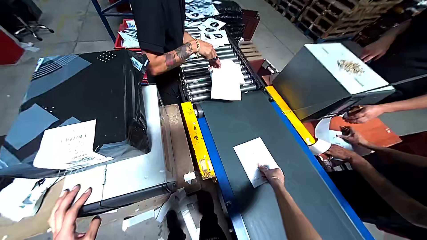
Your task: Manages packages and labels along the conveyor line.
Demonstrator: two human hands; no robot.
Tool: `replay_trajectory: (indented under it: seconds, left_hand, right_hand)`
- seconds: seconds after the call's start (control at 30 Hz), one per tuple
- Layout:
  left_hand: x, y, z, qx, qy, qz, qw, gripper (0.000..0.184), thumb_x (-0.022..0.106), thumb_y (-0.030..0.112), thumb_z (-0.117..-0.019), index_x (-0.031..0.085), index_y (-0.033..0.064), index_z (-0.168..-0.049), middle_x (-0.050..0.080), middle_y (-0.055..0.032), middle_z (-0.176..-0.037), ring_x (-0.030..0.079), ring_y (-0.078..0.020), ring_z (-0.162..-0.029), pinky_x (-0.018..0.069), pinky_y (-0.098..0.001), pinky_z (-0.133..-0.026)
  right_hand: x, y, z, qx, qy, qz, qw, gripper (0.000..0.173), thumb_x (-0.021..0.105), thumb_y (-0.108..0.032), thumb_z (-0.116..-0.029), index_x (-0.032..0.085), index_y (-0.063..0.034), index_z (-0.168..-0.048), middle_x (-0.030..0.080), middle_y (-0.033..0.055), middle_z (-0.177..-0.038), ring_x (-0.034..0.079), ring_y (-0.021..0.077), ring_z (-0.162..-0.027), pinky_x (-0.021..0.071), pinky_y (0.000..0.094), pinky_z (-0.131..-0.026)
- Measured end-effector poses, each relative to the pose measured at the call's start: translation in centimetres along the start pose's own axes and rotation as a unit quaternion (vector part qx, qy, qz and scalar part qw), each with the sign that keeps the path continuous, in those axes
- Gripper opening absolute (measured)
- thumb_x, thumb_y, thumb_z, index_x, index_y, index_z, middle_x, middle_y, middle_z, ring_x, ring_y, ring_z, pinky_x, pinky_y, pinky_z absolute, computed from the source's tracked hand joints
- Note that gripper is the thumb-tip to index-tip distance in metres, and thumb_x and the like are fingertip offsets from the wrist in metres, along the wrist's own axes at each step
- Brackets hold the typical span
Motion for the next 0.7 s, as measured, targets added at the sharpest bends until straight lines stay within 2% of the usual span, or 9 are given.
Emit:
replay_trajectory:
  seconds: [0.07,0.13,0.2,0.27,0.33,0.43,0.53,0.6,0.7]
  left_hand:
    - [0.8,0.5,-0.6,-0.011,0.017,-0.009,1.0,0.065,0.062,0.033,-0.0837,0.054,0.0063,-0.142,0.041,-0.0268,-0.155,0.02,-0.0441,-0.153,0.0099,-0.0546,-0.126]
    - [0.7,0.5,-0.2,-0.03,0.047,-0.012,0.998,0.064,0.062,0.034,-0.0807,0.058,0.0051,-0.138,0.043,-0.025,-0.155,0.022,-0.0436,-0.153,0.0132,-0.0576,-0.125]
    - [0.2,-0.1,0.2,-0.051,0.064,0.002,0.997,0.062,0.064,0.031,-0.0802,0.061,0.0082,-0.138,0.044,-0.0206,-0.156,0.023,-0.042,-0.153,0.0164,-0.06,-0.125]
    - [0.0,-0.4,0.6,-0.068,0.07,0.02,0.995,0.06,0.065,0.026,-0.0801,0.062,0.0126,-0.138,0.045,-0.0151,-0.157,0.025,-0.0391,-0.153,0.019,-0.0608,-0.125]
    - [0.1,-0.7,0.6,-0.069,0.066,0.03,0.995,0.06,0.064,0.026,-0.0799,0.063,0.0172,-0.139,0.044,-0.0094,-0.158,0.025,-0.0357,-0.154,0.0198,-0.0606,-0.124]
    - [-0.3,-0.8,0.8,-0.059,0.047,0.036,0.997,0.061,0.061,0.026,-0.0814,0.061,0.0196,-0.142,0.043,-0.0061,-0.16,0.024,-0.0337,-0.155,0.0214,-0.0603,-0.124]
    - [-0.9,-1.4,1.1,-0.045,0.037,0.037,0.998,0.064,0.06,0.024,-0.0804,0.059,0.0212,-0.145,0.041,-0.0028,-0.161,0.023,-0.0314,-0.156,0.0224,-0.0592,-0.124]
    - [-0.9,-1.5,1.1,-0.029,0.028,0.039,0.998,0.064,0.061,0.027,-0.081,0.059,0.0196,-0.145,0.042,-0.0048,-0.161,0.023,-0.032,-0.155,0.0207,-0.057,-0.126]
    - [-0.5,-1.4,0.8,0.006,0.02,0.041,0.999,0.063,0.06,0.032,-0.0842,0.057,0.0173,-0.146,0.043,-0.0133,-0.159,0.024,-0.0378,-0.154,0.0173,-0.0574,-0.125]
  right_hand:
    - [-1.7,3.8,2.5,0.016,0.011,0.145,0.989,0.1,0.064,-0.086,-0.0744,0.07,0.0012,-0.123,0.068,0.0282,-0.125,0.065,0.0452,-0.119,0.0497,0.0669,-0.096]
    - [-1.7,5.0,7.9,-0.023,0.019,0.201,0.979,0.106,0.052,-0.092,-0.0778,0.069,0.0027,-0.121,0.068,0.0315,-0.122,0.064,0.0498,-0.117,0.0488,0.0701,-0.093]
    - [2.3,2.4,16.0,-0.144,-0.015,0.158,0.977,0.094,0.046,-0.085,-0.0878,0.074,0.0043,-0.1,0.072,0.032,-0.099,0.071,0.051,-0.096,0.0525,0.0711,-0.08]
    - [8.8,-1.6,26.8,-0.288,-0.129,0.002,0.949,0.068,0.059,-0.067,-0.094,0.075,-0.0016,-0.082,0.069,0.0196,-0.073,0.069,0.0377,-0.069,0.0549,0.0623,-0.065]
    - [16.3,-5.5,35.3,-0.338,-0.274,-0.142,0.889,0.041,0.072,-0.048,-0.0939,0.078,-0.0075,-0.091,0.074,0.0064,-0.078,0.072,0.0203,-0.069,0.0624,0.0468,-0.068]
    - [21.3,-11.7,42.4,-0.197,-0.399,-0.259,0.857,0.034,0.078,-0.035,-0.0938,0.077,-0.0023,-0.1,0.077,0.0079,-0.084,0.072,0.0163,-0.067,0.0608,0.0358,-0.063]
    - [21.9,-16.2,45.5,-0.065,-0.377,-0.359,0.851,0.018,0.073,-0.013,-0.0966,0.072,0.0053,-0.098,0.075,0.0105,-0.076,0.066,0.0127,-0.055,0.0524,0.0277,-0.05]
    - [21.8,-16.7,46.2,-0.08,-0.335,-0.425,0.837,0.006,0.066,0.008,-0.0924,0.067,0.011,-0.097,0.072,0.0131,-0.073,0.065,0.0145,-0.056,0.0553,0.0297,-0.054]
    - [18.1,-13.7,43.4,-0.151,-0.328,-0.392,0.846,0.015,0.074,-0.007,-0.093,0.071,0.0054,-0.084,0.071,0.0092,-0.067,0.066,0.0135,-0.056,0.0569,0.0311,-0.056]
Point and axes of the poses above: each hand's wrist, its own z-axis away from the middle knuckle, its own x-axis out of the palm, y = z × x, the point moved 2 cm from there along -z, towards the middle knuckle
